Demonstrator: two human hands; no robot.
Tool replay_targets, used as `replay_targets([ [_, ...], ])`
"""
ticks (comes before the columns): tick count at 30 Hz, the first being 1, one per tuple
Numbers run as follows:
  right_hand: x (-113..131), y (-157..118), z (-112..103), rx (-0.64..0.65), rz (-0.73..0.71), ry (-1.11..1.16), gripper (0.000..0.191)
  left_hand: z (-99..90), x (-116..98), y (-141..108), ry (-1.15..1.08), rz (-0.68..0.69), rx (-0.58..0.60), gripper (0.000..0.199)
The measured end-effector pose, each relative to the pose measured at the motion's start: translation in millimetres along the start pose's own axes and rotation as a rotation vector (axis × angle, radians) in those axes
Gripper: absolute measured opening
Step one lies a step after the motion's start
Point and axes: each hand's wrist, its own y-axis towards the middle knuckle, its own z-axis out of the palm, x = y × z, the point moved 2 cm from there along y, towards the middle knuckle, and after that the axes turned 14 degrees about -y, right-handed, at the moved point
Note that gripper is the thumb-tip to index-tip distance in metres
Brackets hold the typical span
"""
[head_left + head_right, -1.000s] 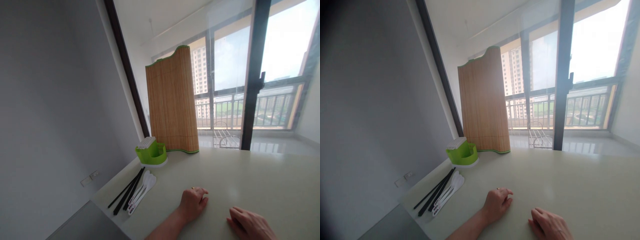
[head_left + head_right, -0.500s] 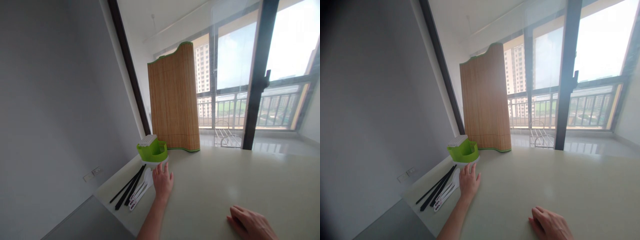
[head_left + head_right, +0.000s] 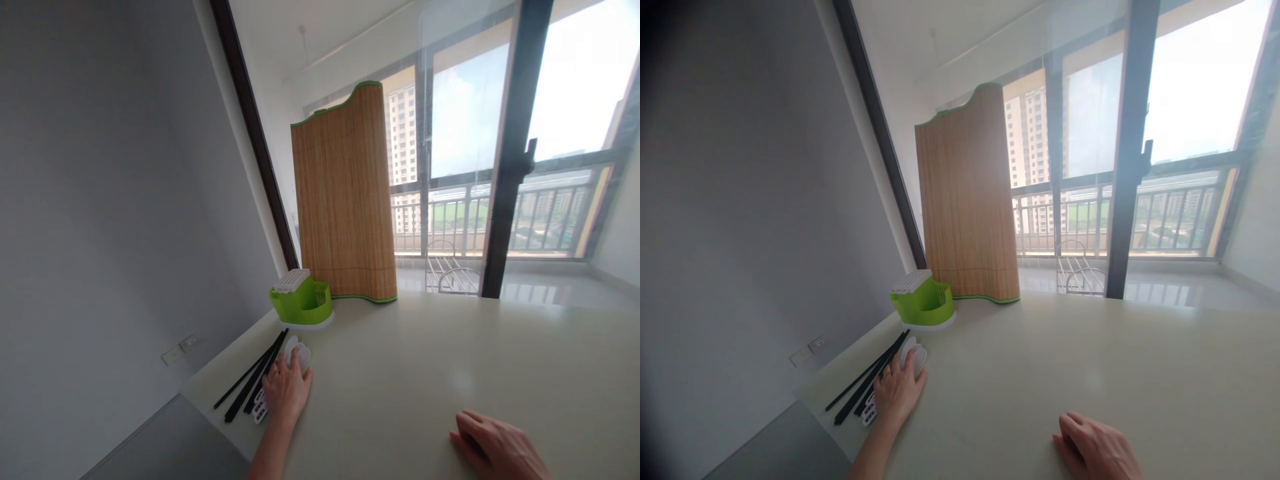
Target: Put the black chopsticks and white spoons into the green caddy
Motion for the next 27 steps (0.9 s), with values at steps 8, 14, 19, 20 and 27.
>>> replay_targets([
  [8, -0.7, -1.5, -0.1, -0.008, 0.011, 0.037, 0.028, -7.3, 22.5, -7.1, -0.054, 0.166, 0.077, 0.041],
  [14, -1.3, -1.0, 2.2, -0.017, 0.001, 0.043, 0.028, -16.2, -26.5, -43.1, -0.126, 0.271, 0.147, 0.038],
  [19, -0.6, -1.0, -0.9, -0.036, 0.020, 0.051, 0.031, -12.3, -99.7, -95.6, -0.237, 0.392, 0.227, 0.040],
  [20, -2.0, -0.9, -2.4, -0.048, 0.049, 0.058, 0.033, -7.8, -115.9, -106.2, -0.266, 0.422, 0.247, 0.039],
  [27, -39.4, 0.7, -22.1, -0.123, 0.416, 0.077, 0.049, 36.1, -228.1, -173.3, -0.451, 0.536, 0.417, 0.036],
])
